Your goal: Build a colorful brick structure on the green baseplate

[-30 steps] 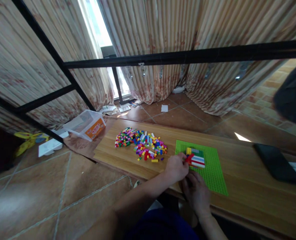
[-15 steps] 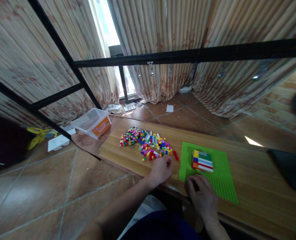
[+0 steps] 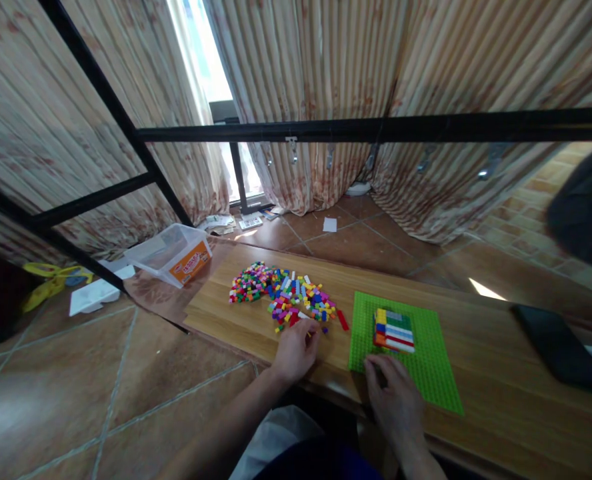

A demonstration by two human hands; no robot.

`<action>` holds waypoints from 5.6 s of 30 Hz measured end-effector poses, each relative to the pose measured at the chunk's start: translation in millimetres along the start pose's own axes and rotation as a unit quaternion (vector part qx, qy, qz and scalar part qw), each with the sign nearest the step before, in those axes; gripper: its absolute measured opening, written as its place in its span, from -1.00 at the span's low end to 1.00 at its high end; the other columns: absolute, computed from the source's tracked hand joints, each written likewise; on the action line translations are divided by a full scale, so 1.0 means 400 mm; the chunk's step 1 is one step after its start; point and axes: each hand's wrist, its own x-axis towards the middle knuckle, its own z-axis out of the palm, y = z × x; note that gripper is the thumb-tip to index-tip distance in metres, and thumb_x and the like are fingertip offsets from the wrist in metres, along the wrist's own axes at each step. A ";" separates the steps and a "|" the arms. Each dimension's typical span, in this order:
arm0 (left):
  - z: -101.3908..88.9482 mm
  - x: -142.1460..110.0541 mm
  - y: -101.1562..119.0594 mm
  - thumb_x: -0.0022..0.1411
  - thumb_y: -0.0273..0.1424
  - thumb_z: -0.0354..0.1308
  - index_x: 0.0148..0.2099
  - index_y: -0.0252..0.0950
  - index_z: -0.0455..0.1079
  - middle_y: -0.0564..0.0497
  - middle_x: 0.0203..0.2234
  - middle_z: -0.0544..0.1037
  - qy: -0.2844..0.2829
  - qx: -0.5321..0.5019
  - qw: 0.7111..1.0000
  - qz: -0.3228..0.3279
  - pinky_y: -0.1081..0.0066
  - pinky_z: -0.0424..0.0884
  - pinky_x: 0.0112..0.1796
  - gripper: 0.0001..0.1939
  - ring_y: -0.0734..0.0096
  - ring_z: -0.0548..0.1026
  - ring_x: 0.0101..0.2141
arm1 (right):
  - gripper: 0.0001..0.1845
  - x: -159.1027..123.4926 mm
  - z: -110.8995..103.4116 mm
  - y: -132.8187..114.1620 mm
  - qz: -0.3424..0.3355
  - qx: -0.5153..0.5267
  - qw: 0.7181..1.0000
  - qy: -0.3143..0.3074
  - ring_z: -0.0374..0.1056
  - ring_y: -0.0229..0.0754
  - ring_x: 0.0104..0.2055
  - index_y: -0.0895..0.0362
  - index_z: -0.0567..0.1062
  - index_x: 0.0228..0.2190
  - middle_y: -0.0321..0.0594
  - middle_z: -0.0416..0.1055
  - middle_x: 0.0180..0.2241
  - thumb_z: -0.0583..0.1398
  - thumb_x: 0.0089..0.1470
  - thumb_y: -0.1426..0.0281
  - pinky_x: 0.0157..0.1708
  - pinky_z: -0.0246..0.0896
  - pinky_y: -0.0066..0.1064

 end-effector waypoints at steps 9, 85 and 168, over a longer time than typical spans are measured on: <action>0.017 -0.021 -0.008 0.24 -0.55 0.03 -0.18 -0.28 0.43 -0.07 -0.28 0.57 -0.010 -0.025 0.998 0.054 0.35 0.45 -0.17 -0.82 0.31 0.53 -0.23 | -0.72 0.166 0.097 -0.111 0.069 -0.139 0.973 -0.172 0.40 -0.10 -0.11 0.18 0.51 -0.13 -0.05 0.48 -0.15 0.04 0.24 0.44 -0.09 0.24 -0.34; 0.181 0.119 0.215 0.29 -0.38 0.05 -0.18 -0.26 0.43 -0.10 -0.37 0.62 -0.078 0.110 0.990 -0.031 0.29 0.44 -0.26 -0.85 0.16 0.59 -0.32 | -0.60 -0.078 -0.158 0.229 0.200 -0.144 0.967 0.065 0.43 -0.02 -0.17 0.15 0.56 -0.26 -0.04 0.53 -0.19 0.03 0.19 0.17 -0.22 0.28 -0.25; 0.213 0.199 0.201 0.13 -0.31 0.22 -0.27 -0.33 0.61 -0.02 -0.46 0.61 -0.129 -0.058 0.982 -0.128 0.46 0.33 -0.40 -0.78 0.38 0.49 -0.43 | -0.73 -0.079 -0.154 0.224 0.166 -0.197 0.962 0.090 0.40 -0.13 -0.23 0.15 0.56 -0.25 -0.11 0.52 -0.20 0.10 0.19 0.30 -0.31 0.16 -0.36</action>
